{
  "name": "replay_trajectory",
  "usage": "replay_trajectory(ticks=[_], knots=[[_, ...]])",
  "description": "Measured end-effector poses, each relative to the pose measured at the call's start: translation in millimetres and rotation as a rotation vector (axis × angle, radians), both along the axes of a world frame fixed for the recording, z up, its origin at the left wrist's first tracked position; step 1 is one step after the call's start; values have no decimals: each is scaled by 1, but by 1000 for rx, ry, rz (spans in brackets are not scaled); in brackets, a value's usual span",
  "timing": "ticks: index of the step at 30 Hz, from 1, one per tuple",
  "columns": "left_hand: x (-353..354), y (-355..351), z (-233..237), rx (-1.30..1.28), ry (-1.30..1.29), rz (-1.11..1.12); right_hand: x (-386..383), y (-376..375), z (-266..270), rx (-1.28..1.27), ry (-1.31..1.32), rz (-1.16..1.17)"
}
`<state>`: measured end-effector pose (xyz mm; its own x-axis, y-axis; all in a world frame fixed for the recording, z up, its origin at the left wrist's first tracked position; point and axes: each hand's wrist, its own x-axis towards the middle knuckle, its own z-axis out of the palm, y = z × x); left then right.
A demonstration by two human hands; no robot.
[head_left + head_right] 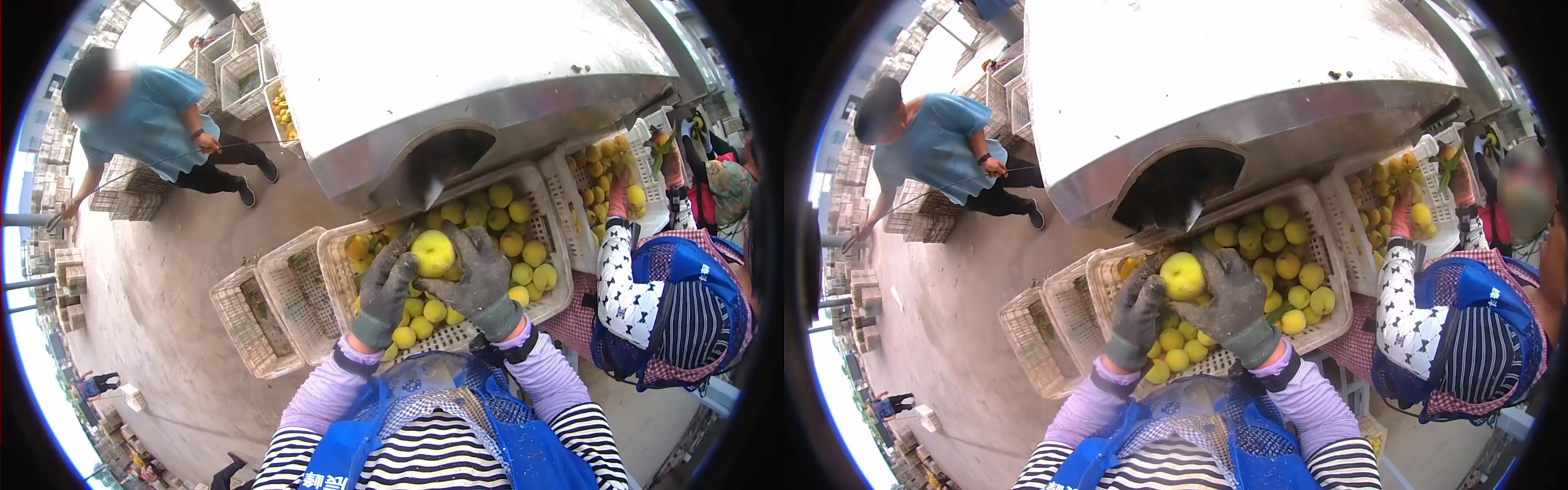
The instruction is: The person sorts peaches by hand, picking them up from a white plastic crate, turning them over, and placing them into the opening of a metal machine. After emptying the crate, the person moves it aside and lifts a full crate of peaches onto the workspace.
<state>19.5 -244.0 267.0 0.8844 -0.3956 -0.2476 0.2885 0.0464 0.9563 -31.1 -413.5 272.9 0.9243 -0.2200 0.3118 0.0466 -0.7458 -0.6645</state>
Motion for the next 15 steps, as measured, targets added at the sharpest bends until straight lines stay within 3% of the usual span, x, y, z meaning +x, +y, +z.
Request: replay_trajectory(ticks=[5, 8, 11, 15], knots=[[-1, 9, -35, -41, 101, 256, 47, 4, -25, -55, 68, -152], [-1, 21, -71, 79, 209, 198, 108, -8, -56, -67, -143, -165], [-8, 20, -134, 187, 138, 179, 133, -18, -46, -154, 38, -120], [-20, 0, -184, 677, -177, -16, 70, -69, -57, 105, -46, -56]])
